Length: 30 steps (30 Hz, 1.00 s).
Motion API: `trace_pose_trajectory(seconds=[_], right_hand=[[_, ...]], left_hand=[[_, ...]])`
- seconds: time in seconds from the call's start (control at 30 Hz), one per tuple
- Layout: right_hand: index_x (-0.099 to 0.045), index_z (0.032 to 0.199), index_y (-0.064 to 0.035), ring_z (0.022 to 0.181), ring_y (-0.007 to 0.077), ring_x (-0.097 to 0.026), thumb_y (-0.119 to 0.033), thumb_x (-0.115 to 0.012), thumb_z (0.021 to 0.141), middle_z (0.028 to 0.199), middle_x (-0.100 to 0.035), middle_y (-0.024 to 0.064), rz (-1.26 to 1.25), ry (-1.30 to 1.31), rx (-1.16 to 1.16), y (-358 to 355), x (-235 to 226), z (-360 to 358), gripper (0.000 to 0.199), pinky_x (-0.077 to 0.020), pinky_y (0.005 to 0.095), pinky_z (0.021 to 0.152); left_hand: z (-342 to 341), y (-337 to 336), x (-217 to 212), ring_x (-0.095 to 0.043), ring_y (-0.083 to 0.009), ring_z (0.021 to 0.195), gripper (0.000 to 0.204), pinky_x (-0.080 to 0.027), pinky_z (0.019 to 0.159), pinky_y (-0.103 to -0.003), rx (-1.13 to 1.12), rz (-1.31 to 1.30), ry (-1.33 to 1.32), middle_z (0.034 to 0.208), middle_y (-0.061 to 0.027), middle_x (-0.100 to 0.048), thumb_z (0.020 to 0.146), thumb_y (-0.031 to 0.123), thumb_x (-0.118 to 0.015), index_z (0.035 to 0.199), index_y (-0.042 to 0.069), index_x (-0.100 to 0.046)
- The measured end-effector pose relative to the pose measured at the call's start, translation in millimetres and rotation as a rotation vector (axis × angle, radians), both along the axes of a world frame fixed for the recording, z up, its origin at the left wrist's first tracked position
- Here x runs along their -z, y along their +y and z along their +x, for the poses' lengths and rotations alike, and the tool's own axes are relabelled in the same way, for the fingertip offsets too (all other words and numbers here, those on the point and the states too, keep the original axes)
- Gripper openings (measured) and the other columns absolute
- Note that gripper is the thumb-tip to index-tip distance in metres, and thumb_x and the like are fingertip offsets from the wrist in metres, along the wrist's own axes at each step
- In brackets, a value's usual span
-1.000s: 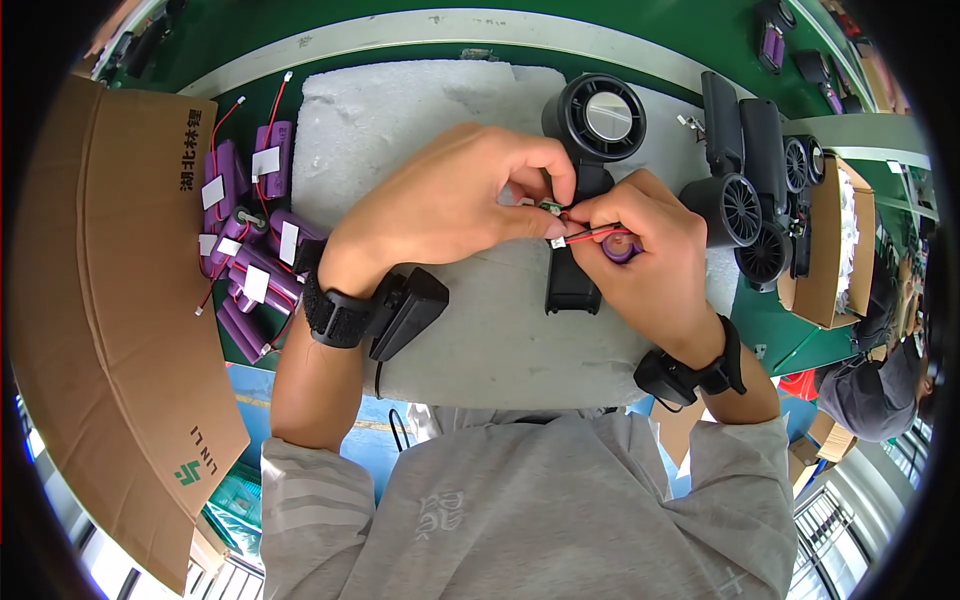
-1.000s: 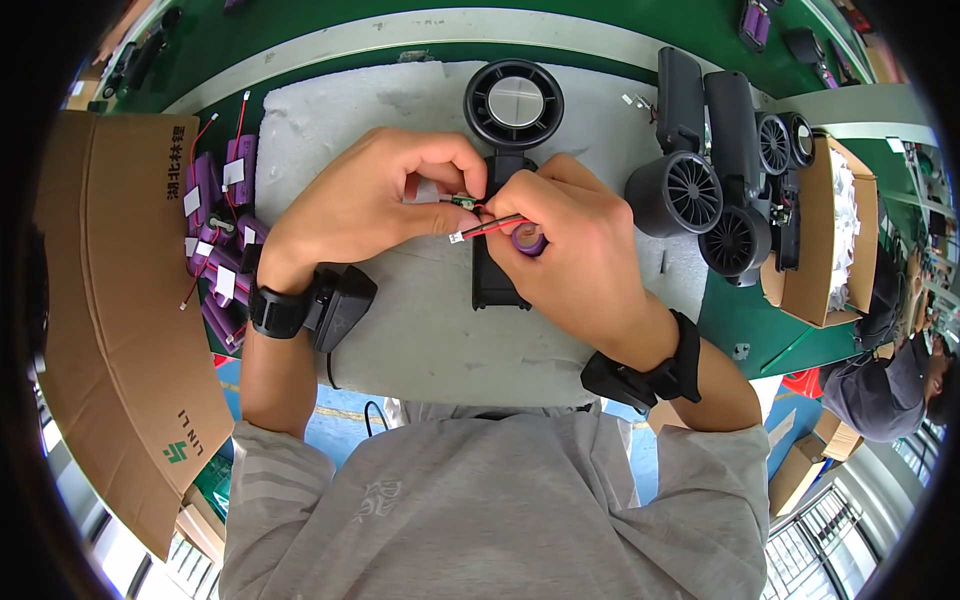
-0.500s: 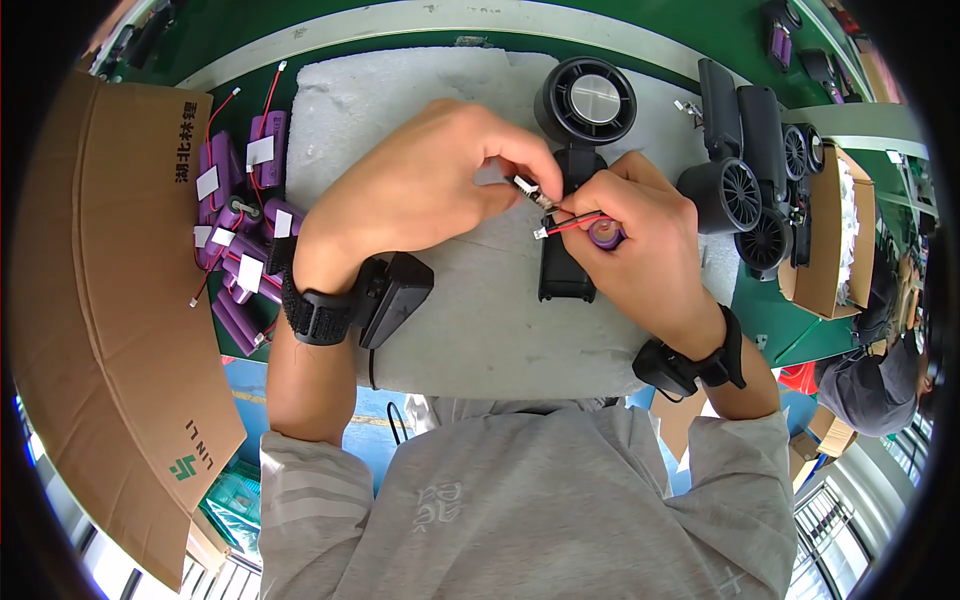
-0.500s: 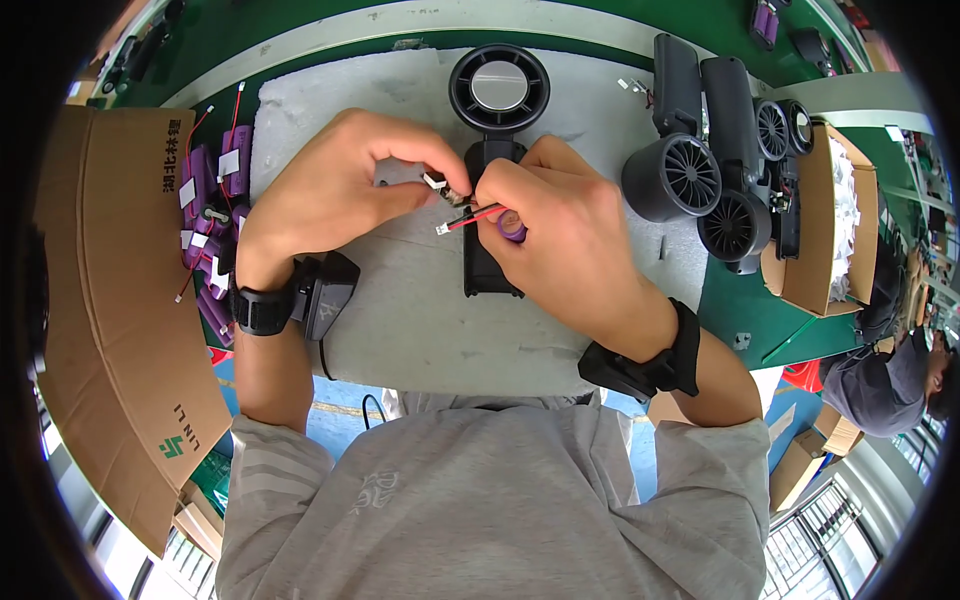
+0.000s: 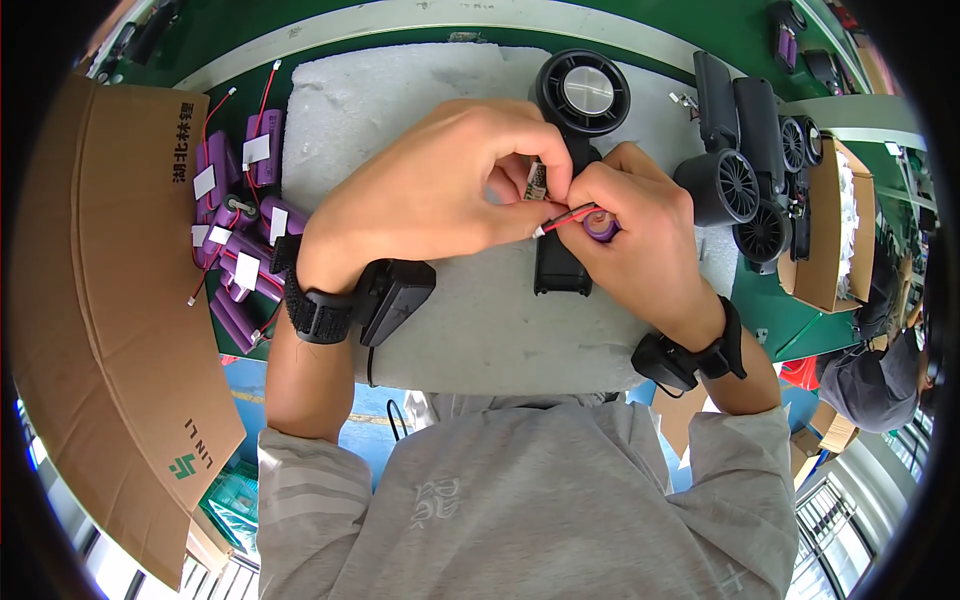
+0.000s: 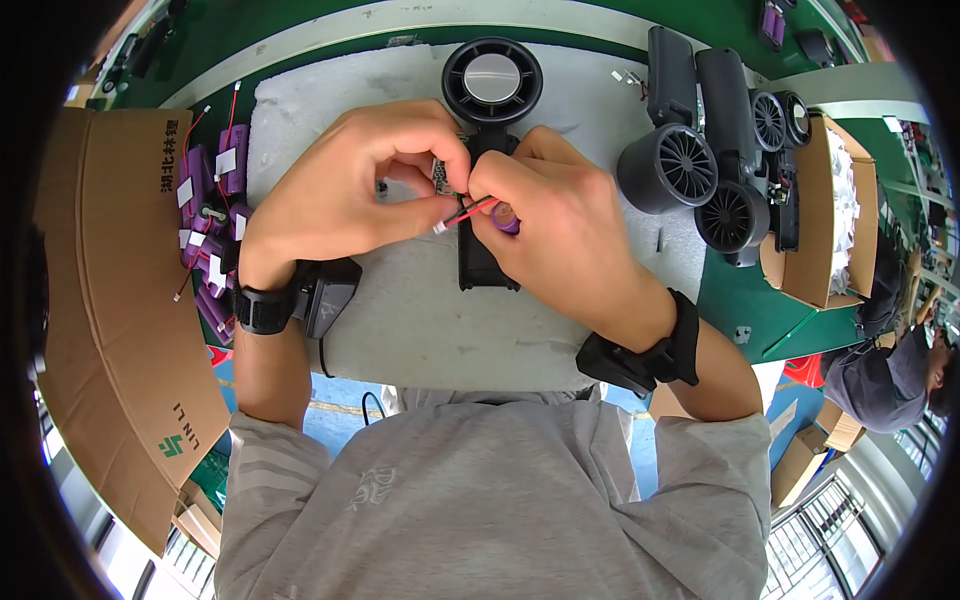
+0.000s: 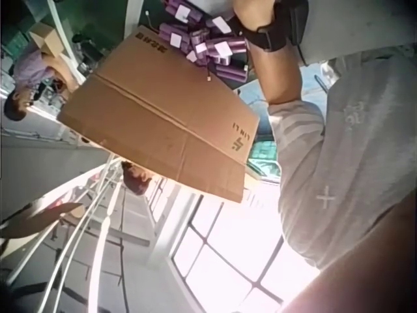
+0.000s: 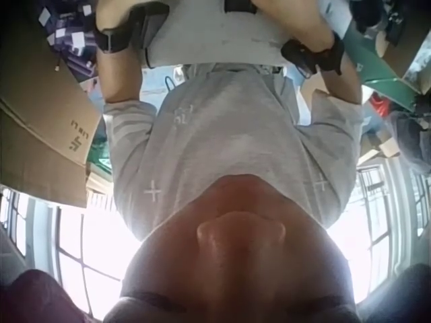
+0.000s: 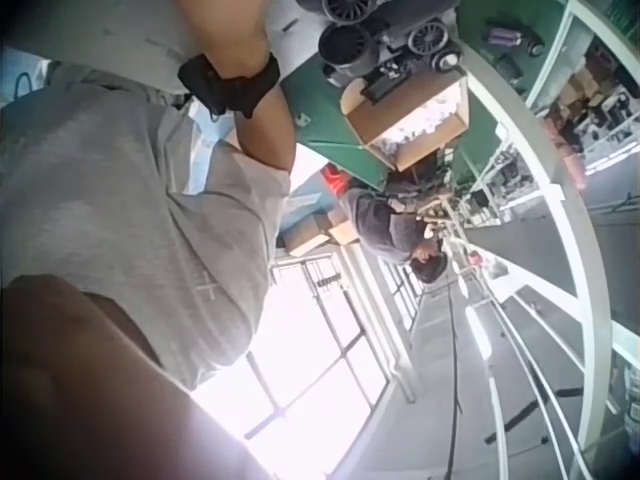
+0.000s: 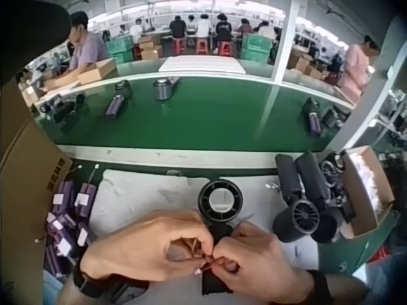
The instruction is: The person connects a battery pack to a circuit board inside a handheld fan housing and presses the batteries into the casing. They then set the assembled fan aside and repeat the process with another housing and battery pack.
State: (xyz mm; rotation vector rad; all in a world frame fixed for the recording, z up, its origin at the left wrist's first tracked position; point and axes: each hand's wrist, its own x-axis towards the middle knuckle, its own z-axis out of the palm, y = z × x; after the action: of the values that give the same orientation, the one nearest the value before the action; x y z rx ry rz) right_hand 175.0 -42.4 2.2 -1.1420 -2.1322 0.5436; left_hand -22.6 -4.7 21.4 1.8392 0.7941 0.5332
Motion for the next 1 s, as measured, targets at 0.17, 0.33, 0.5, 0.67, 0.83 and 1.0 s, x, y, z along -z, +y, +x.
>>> trace_pose_trajectory(seconds=[0.17, 0.33, 0.5, 0.67, 0.83, 1.0], right_hand=[[-0.063, 0.076, -0.0061, 0.071, 0.0216, -0.058, 0.003, -0.075, 0.063, 0.067, -0.061, 0.0045, 0.000, -0.011, -0.007, 0, 0, 4, 0.020, -0.0464, 0.0323, 0.057], [-0.063, 0.076, -0.0064, 0.071, 0.0213, -0.058, 0.003, -0.075, 0.063, 0.067, -0.061, 0.0043, 0.010, 0.004, 0.000, 1, 1, 3, 0.020, -0.0464, 0.0319, 0.057], [-0.064, 0.079, -0.0061, 0.071, 0.0215, -0.058, 0.002, -0.075, 0.065, 0.070, -0.063, 0.0047, 0.011, 0.013, -0.035, 1, 4, 4, 0.019, -0.0464, 0.0318, 0.056], [-0.065, 0.084, -0.0048, 0.071, 0.0209, -0.058, 0.002, -0.074, 0.068, 0.079, -0.063, 0.0069, 0.012, 0.170, -0.117, 3, 6, 9, 0.019, -0.0460, 0.0300, 0.058], [-0.066, 0.090, -0.0023, 0.071, 0.0197, -0.057, 0.002, -0.071, 0.074, 0.086, -0.060, 0.0089, -0.118, 0.177, -0.046, -2, -3, 14, 0.017, -0.0452, 0.0284, 0.061], [-0.065, 0.090, -0.0003, 0.070, 0.0195, -0.056, 0.002, -0.066, 0.080, 0.085, -0.058, 0.0092, -0.135, 0.191, -0.016, 0, -3, 17, 0.010, -0.0447, 0.0286, 0.062]], left_hand=[[4, 1, 0, -0.059, -0.0127, 0.078, 0.019, -0.050, 0.072, -0.027, -0.059, -0.195, -0.012, 0.088, -0.0038, -0.061, 0.075, -0.013, -0.062, 0.087, 0.001, -0.063], [0, 3, 4, -0.058, -0.0130, 0.076, 0.018, -0.049, 0.070, -0.026, 0.002, -0.138, -0.046, 0.084, -0.0033, -0.060, 0.075, -0.013, -0.062, 0.086, 0.001, -0.062], [1, 1, 6, -0.058, -0.0139, 0.074, 0.018, -0.047, 0.067, -0.026, 0.036, 0.007, -0.006, 0.083, -0.0030, -0.060, 0.073, -0.012, -0.062, 0.084, 0.002, -0.061], [5, -2, 11, -0.054, -0.0215, 0.062, 0.013, -0.044, 0.058, -0.031, -0.023, 0.107, -0.051, 0.071, -0.0082, -0.057, 0.070, -0.004, -0.065, 0.078, 0.002, -0.058], [6, -1, 6, -0.053, -0.0220, 0.062, 0.013, -0.042, 0.057, -0.032, -0.020, 0.087, -0.069, 0.070, -0.0087, -0.056, 0.069, -0.004, -0.065, 0.077, 0.002, -0.056], [8, -1, 4, -0.052, -0.0212, 0.061, 0.015, -0.042, 0.056, -0.032, -0.027, 0.075, -0.086, 0.070, -0.0080, -0.055, 0.069, -0.003, -0.067, 0.077, 0.002, -0.056]])
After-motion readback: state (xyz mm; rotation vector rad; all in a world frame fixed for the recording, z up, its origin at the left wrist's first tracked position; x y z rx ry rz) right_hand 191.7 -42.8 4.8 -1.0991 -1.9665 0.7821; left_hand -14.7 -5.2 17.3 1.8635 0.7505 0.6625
